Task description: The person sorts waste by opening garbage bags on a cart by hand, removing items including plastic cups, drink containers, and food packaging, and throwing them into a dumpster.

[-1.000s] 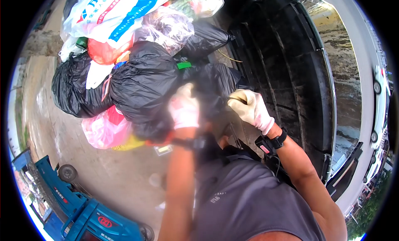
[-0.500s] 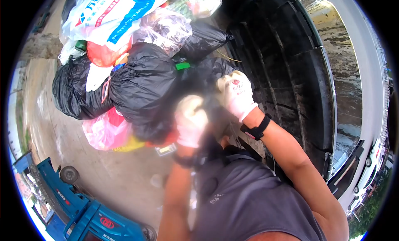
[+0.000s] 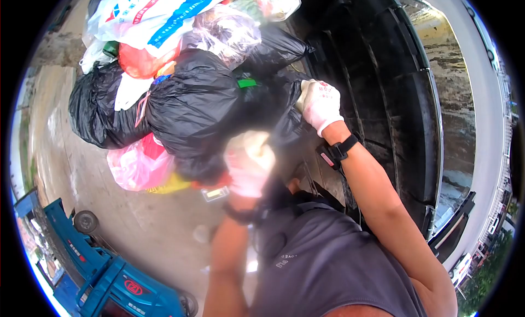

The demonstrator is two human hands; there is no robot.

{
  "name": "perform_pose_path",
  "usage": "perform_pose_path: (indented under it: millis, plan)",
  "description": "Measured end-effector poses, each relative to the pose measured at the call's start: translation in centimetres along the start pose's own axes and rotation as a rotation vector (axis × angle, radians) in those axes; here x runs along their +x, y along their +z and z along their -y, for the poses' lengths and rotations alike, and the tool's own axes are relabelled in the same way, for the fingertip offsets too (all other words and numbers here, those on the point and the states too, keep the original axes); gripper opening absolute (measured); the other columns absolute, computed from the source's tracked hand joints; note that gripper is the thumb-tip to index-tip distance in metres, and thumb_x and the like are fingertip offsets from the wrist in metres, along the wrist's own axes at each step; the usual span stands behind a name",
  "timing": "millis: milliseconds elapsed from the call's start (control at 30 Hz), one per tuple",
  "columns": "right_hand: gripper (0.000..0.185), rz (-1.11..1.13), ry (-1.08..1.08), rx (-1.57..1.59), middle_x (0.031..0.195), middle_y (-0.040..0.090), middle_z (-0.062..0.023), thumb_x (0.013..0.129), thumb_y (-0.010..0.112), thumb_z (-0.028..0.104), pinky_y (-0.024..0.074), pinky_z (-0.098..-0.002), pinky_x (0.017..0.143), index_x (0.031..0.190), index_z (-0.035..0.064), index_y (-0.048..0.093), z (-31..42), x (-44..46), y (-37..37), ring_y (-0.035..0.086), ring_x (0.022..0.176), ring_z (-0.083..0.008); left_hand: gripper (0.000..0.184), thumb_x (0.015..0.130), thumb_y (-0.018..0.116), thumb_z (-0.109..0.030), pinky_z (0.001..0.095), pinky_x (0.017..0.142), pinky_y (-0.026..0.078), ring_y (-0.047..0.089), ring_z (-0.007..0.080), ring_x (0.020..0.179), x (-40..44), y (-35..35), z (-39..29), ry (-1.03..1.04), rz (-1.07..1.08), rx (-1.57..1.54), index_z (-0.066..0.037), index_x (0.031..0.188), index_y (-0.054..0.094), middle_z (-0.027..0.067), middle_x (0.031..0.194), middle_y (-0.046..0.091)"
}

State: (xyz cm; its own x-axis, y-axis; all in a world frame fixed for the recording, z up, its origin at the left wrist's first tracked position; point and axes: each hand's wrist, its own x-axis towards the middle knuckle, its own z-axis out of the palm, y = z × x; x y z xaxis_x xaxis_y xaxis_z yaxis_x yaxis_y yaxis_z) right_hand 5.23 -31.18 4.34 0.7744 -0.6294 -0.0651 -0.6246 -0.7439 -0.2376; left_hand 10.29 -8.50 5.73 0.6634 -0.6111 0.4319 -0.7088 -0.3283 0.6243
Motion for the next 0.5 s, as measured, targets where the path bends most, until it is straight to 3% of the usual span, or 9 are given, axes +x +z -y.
perform_pose_path:
  millis: [133,233,267,500]
  plan:
    - [0.03,0.027,-0.031,-0.011,0.099,0.08,-0.0214,0.095,0.056,0.018,0.0615,-0.048,0.089,0.098,0.0037,0.082,1.3,0.3,-2.8,0.079,0.096,-0.0392,0.016,0.077,0.062,0.004,0.0466,0.073,0.056,0.07,0.0397,0.075,-0.6,-0.7,0.2,-0.065,-0.041,0.109,-0.003,0.087,0.073,0.0159,0.08,0.071]
    - [0.03,0.081,0.007,-0.015,0.105,0.08,-0.0217,0.096,0.056,0.017,0.0613,-0.0482,0.09,0.104,0.0025,0.082,1.1,0.9,-3.2,0.079,0.099,-0.0386,0.016,0.077,0.063,0.005,0.045,0.073,0.056,0.07,0.0389,0.074,-0.1,-2.1,-1.0,-0.081,0.01,-0.023,-0.002,0.087,0.073,0.0162,0.08,0.071]
    - [0.02,0.032,0.011,-0.009,0.104,0.079,-0.0204,0.09,0.062,0.015,0.0609,-0.0489,0.088,0.096,0.0046,0.078,0.5,1.2,-2.3,0.077,0.101,-0.0401,0.016,0.077,0.063,0.005,0.0443,0.073,0.056,0.07,0.0385,0.074,0.3,-2.6,-1.4,-0.089,0.035,-0.102,-0.002,0.087,0.073,0.0164,0.08,0.071]
    - [0.024,0.079,-0.012,0.095,0.101,0.079,-0.021,0.091,0.065,0.019,0.0603,-0.0491,0.087,0.107,0.0059,0.078,0.6,0.0,-3.7,0.076,0.099,-0.0428,0.017,0.078,0.064,0.005,0.0402,0.077,0.058,0.074,0.0359,0.077,-0.9,-4.2,0.2,-0.29,0.069,-0.187,0.0,0.089,0.075,0.0178,0.083,0.074]
